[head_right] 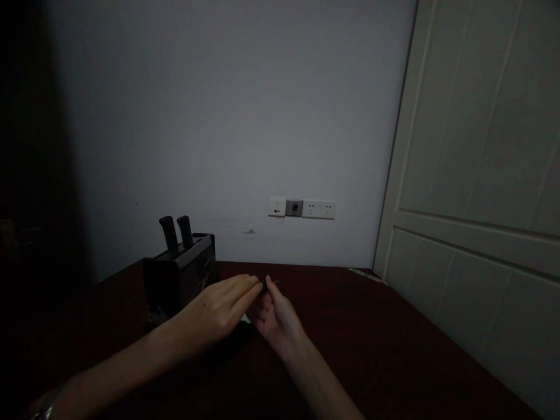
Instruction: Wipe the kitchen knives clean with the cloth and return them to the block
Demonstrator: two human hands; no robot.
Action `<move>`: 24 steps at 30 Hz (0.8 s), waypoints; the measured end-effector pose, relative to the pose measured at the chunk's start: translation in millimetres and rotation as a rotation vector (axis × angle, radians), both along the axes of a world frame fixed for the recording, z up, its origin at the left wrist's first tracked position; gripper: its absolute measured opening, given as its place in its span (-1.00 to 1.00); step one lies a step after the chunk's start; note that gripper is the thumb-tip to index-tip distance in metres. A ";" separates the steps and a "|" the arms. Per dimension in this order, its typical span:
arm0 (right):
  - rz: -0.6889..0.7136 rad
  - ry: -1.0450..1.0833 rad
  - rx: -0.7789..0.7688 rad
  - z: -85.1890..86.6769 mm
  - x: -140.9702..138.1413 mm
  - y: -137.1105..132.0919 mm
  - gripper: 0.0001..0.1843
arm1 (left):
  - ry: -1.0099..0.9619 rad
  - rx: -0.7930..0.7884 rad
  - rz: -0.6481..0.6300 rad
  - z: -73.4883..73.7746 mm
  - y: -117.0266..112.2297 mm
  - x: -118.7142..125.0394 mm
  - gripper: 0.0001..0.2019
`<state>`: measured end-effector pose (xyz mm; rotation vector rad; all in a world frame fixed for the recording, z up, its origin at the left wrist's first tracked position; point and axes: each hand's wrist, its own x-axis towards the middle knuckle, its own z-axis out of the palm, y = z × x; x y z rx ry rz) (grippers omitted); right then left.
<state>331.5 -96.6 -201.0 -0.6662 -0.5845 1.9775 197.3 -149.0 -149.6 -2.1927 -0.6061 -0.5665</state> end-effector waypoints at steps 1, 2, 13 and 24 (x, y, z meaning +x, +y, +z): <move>-0.006 0.012 -0.006 -1.2 -0.1 1.6 -0.78 | -0.005 0.037 -0.010 -5.8 -1.4 1.4 -0.73; -0.009 0.024 -0.004 -2.5 0.0 3.2 -0.80 | -0.019 0.075 -0.021 -12.3 -2.6 2.5 -0.73; -0.127 0.003 0.160 -16.6 3.8 12.4 -0.78 | -0.111 0.036 0.056 -106.8 -8.6 16.6 -0.63; -0.167 -0.057 0.304 -58.3 5.5 18.6 -0.66 | -0.118 -0.184 0.030 -174.6 4.3 31.6 -0.61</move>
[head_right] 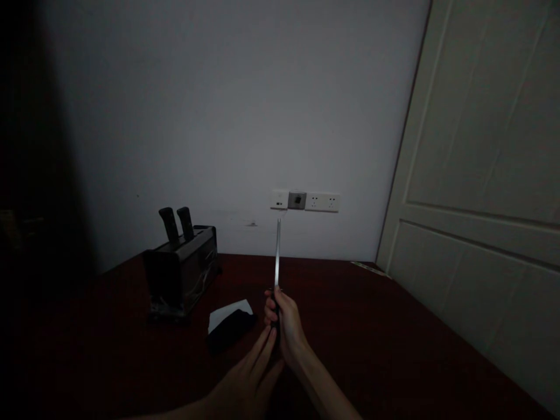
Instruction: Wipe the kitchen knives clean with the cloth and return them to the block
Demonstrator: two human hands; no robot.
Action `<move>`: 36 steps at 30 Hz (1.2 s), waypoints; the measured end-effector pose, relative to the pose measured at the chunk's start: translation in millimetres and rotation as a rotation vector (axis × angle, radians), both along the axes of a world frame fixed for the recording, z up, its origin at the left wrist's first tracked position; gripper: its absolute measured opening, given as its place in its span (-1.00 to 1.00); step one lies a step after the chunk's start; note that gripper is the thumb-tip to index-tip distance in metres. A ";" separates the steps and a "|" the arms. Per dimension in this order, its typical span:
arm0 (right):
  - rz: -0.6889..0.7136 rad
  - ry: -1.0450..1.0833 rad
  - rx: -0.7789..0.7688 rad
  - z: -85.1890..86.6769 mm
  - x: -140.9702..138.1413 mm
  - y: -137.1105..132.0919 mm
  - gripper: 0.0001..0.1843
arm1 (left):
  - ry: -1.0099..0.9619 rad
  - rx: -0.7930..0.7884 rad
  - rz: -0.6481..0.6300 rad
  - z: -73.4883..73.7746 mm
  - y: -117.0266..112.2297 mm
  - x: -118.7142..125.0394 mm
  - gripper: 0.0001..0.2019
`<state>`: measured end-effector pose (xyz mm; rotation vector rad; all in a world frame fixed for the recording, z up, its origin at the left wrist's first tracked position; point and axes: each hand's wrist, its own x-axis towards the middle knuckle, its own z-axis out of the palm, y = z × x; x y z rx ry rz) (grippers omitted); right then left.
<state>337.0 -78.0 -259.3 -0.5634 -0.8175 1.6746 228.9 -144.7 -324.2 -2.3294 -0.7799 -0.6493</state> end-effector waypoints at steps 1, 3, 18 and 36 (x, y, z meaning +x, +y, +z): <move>0.002 -0.008 0.000 -2.5 1.0 1.0 -0.65 | 0.001 -0.055 -0.021 2.3 -1.2 -1.1 -0.63; 0.002 -0.016 -0.004 -6.0 2.4 2.9 -0.65 | -0.020 -0.198 -0.085 16.3 -4.9 -5.0 -0.65; 0.058 0.003 -0.057 -32.4 22.5 3.1 -0.63 | 0.066 -0.706 0.179 39.8 20.5 -99.6 -0.50; 0.175 -0.009 -0.076 -35.1 11.5 -15.2 -0.54 | -1.004 -1.217 -0.050 75.7 98.4 -66.1 -0.86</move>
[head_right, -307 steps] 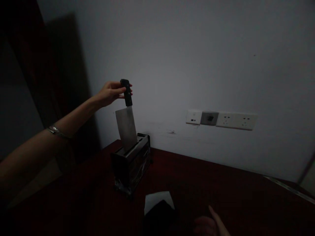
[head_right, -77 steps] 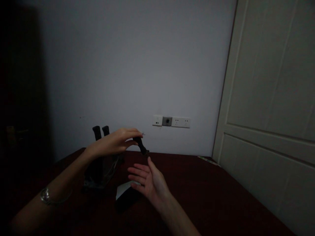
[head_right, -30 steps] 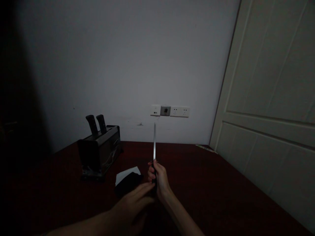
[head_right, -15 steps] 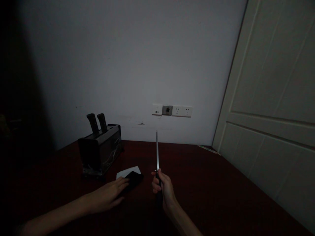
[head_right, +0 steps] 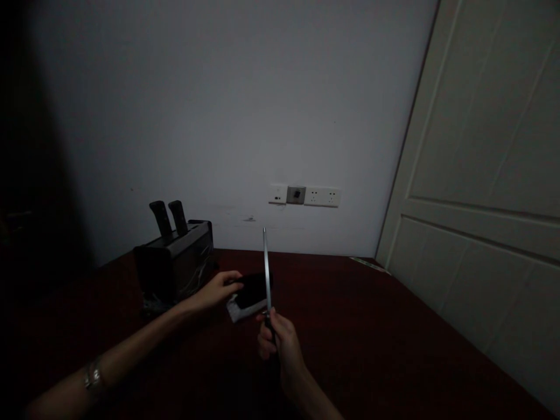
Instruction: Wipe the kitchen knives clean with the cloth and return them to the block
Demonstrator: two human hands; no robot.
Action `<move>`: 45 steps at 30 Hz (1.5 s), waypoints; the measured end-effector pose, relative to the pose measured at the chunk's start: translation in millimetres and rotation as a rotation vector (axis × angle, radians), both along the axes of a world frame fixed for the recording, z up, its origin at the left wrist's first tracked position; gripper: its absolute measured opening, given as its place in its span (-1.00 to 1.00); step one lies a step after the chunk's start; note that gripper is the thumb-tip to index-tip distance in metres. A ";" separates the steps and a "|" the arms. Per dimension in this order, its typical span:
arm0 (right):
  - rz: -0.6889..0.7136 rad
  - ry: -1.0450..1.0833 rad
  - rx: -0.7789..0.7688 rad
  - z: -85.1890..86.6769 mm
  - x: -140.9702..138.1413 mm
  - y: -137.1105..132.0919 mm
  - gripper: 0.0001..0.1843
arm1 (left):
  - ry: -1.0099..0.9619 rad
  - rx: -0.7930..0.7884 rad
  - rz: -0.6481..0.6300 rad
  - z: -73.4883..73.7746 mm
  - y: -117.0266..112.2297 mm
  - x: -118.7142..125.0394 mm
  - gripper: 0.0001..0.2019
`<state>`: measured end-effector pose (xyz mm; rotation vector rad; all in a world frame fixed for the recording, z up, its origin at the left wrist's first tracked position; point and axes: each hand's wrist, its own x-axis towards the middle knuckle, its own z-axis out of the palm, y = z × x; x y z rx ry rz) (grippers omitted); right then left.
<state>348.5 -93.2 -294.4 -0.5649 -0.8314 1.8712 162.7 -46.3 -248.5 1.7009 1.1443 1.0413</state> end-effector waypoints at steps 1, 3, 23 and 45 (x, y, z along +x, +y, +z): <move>0.008 -0.003 0.004 1.4 -0.6 -1.2 -0.53 | -0.154 -0.086 -0.024 5.8 0.9 9.1 -0.87; 0.013 -0.012 0.017 3.6 -1.1 -2.7 -0.52 | -0.450 -0.252 -0.092 13.6 -0.1 25.8 -0.86; 0.017 -0.076 -0.001 7.7 0.5 -9.5 -0.49 | -0.734 -0.497 -0.631 -21.8 -5.9 52.2 -0.64; -0.161 -0.173 -0.019 -1.0 -12.5 -9.1 -0.41 | -0.618 -0.178 -0.032 -3.9 -17.4 79.4 -0.70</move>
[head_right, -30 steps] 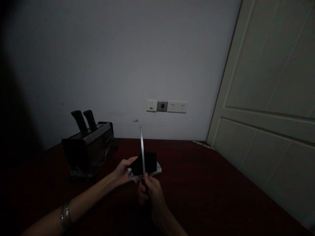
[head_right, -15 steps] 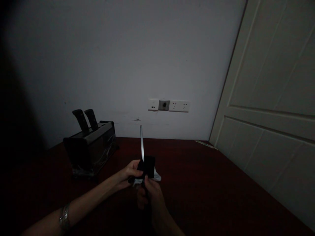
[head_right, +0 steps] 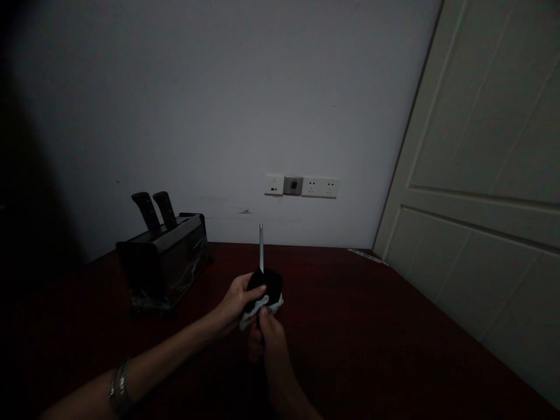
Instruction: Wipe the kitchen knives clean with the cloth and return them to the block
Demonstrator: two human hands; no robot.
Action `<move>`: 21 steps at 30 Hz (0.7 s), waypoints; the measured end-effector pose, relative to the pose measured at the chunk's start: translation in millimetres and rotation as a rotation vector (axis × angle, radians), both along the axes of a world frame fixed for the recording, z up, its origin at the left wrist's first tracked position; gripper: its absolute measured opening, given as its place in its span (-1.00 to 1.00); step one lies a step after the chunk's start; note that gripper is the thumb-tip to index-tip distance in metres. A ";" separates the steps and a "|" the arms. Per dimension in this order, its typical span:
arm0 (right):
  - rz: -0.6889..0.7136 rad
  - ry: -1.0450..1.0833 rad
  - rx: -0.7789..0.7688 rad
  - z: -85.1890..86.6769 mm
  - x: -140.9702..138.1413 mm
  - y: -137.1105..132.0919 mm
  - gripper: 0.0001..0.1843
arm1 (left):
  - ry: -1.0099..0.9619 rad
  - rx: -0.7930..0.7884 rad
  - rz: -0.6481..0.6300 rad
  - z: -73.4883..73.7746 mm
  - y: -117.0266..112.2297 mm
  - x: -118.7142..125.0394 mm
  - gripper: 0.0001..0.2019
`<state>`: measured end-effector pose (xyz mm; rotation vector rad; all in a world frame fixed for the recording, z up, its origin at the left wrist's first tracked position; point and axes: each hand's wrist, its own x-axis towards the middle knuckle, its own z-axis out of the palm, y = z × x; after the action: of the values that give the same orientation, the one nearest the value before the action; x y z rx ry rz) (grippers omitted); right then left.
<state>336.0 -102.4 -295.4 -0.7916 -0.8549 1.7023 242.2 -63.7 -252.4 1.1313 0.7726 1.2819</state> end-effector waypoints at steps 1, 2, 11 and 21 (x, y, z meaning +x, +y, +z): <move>-0.002 0.001 -0.002 1.5 0.0 0.5 -0.40 | 0.005 0.000 0.003 2.6 2.4 0.9 -0.72; -0.006 0.002 -0.009 2.6 0.0 1.2 -0.38 | 0.009 0.002 0.007 5.3 5.6 1.9 -0.74; -0.030 0.047 -0.005 -5.3 -4.8 0.3 -0.41 | -0.043 0.015 0.147 35.2 52.0 -3.0 -0.86; 0.103 0.018 -0.141 -4.0 -11.7 -14.1 -0.34 | -0.263 -0.043 0.329 51.4 98.8 -19.2 -0.87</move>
<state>324.3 -116.4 -299.5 -0.8370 -0.7809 1.8740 223.0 35.2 -201.0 0.7991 0.8044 1.6426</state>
